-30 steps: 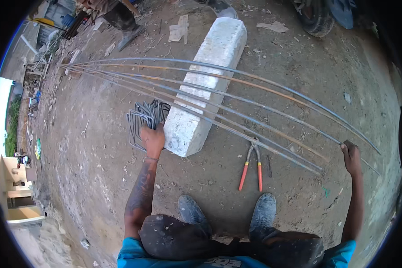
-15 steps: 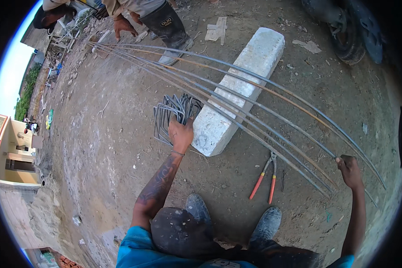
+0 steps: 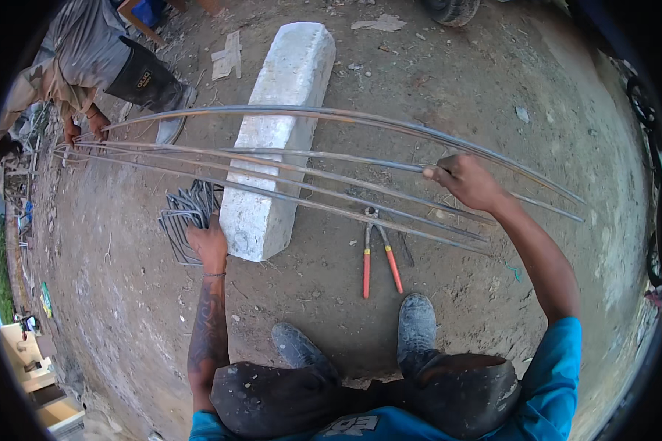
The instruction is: The person assembles a rebar cage by sliding stirrups onto rebar and securing them with wire using pliers.
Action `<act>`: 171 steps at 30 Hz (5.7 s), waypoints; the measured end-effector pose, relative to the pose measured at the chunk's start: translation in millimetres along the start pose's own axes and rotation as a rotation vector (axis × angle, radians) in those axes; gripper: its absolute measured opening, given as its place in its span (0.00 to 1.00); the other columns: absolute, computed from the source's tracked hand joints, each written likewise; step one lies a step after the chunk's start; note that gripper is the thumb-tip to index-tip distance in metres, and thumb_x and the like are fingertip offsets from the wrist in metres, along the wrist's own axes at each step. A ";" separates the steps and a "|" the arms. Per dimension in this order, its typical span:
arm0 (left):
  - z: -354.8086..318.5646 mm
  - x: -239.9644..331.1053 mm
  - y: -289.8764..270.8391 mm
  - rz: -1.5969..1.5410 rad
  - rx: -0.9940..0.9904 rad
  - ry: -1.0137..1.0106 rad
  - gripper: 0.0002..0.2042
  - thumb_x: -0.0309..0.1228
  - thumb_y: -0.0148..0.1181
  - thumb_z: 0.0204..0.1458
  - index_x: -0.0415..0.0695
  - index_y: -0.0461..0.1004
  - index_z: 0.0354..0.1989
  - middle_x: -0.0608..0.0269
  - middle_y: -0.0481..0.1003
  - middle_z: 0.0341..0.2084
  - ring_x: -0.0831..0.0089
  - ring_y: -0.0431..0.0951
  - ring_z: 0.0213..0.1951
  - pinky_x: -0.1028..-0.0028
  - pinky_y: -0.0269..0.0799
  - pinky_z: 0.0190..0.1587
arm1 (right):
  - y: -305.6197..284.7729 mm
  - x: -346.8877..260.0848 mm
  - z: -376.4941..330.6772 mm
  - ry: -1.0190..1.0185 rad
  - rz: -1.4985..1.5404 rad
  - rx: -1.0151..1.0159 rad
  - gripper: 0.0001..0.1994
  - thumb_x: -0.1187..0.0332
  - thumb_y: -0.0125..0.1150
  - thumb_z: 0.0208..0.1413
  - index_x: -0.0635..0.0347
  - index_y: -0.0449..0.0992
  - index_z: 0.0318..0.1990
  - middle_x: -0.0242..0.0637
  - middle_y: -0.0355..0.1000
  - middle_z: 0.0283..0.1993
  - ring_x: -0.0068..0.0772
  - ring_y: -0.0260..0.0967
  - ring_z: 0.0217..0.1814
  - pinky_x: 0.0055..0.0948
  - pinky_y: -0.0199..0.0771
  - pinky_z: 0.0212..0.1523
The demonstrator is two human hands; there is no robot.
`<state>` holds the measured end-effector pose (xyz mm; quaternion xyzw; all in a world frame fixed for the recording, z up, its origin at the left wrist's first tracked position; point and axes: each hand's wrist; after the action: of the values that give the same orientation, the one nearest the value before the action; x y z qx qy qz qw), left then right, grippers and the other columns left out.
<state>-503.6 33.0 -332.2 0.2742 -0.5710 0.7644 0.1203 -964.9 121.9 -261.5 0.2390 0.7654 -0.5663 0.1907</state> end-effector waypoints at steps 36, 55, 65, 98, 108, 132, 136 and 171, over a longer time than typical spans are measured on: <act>-3.4 8.0 8.7 -0.128 -0.024 -0.137 0.22 0.36 0.65 0.39 0.24 0.67 0.17 0.36 0.68 0.15 0.56 0.68 0.18 0.57 0.63 0.25 | 13.1 3.7 -40.2 0.037 -0.243 0.416 0.17 0.64 0.62 0.48 0.68 0.70 0.40 0.52 0.70 0.36 0.53 0.68 0.40 0.44 0.66 0.40; 1.4 -20.8 -5.8 -0.177 -0.016 -0.168 0.22 0.34 0.63 0.40 0.18 0.66 0.24 0.38 0.73 0.20 0.58 0.70 0.24 0.59 0.65 0.30 | -13.4 15.3 -32.5 -0.036 -0.062 0.764 0.11 0.66 0.48 0.59 0.63 0.74 0.41 0.48 0.70 0.41 0.50 0.66 0.47 0.40 0.62 0.50; 12.7 -43.0 23.2 -0.428 -0.183 -0.218 0.24 0.32 0.60 0.45 0.16 0.66 0.37 0.41 0.75 0.38 0.63 0.74 0.37 0.67 0.69 0.41 | -40.3 124.6 -71.4 0.098 -0.046 0.288 0.13 0.60 0.58 0.52 0.59 0.77 0.39 0.48 0.73 0.31 0.50 0.71 0.38 0.41 0.68 0.40; 1.1 -9.7 -1.7 -0.275 -0.039 -0.310 0.26 0.37 0.66 0.38 0.18 0.67 0.27 0.44 0.73 0.23 0.65 0.71 0.28 0.64 0.67 0.33 | -11.0 -19.0 43.4 -0.083 -0.163 0.122 0.15 0.59 0.58 0.51 0.65 0.75 0.34 0.54 0.72 0.34 0.56 0.70 0.41 0.47 0.68 0.42; -1.0 -9.7 0.9 -0.099 -0.019 -0.232 0.24 0.36 0.65 0.38 0.19 0.67 0.23 0.40 0.73 0.21 0.62 0.72 0.27 0.62 0.67 0.34 | -3.1 -15.8 27.6 -0.017 -0.063 0.072 0.17 0.57 0.57 0.53 0.66 0.74 0.37 0.56 0.71 0.34 0.56 0.70 0.41 0.46 0.68 0.42; 14.5 -47.9 13.7 -0.355 -0.062 -0.227 0.22 0.34 0.61 0.42 0.18 0.70 0.30 0.39 0.76 0.27 0.64 0.73 0.29 0.64 0.69 0.34 | -59.2 171.3 -167.7 0.286 -0.432 0.375 0.13 0.60 0.57 0.53 0.58 0.73 0.40 0.41 0.67 0.38 0.43 0.63 0.49 0.42 0.58 0.52; 15.8 -53.7 21.4 -0.176 0.010 -0.162 0.27 0.40 0.63 0.40 0.19 0.70 0.32 0.34 0.75 0.29 0.59 0.74 0.28 0.62 0.69 0.34 | -52.5 178.7 -170.3 0.295 -0.379 0.407 0.12 0.60 0.57 0.52 0.58 0.73 0.38 0.40 0.67 0.37 0.44 0.63 0.46 0.42 0.59 0.50; 23.3 -78.5 29.5 -0.132 -0.031 -0.315 0.30 0.42 0.63 0.39 0.17 0.69 0.33 0.28 0.73 0.32 0.50 0.77 0.35 0.61 0.69 0.38 | 12.0 41.7 -94.5 -0.138 -0.499 0.394 0.20 0.61 0.65 0.43 0.60 0.71 0.44 0.39 0.67 0.45 0.40 0.62 0.53 0.40 0.61 0.54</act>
<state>-447.3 11.8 -395.1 0.4256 -0.5753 0.6935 0.0834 -993.8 221.6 -267.3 0.0372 0.6611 -0.7479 0.0474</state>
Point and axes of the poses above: each hand's wrist, its own z-axis towards the middle knuckle, its own y-axis out of the palm, x = y × z
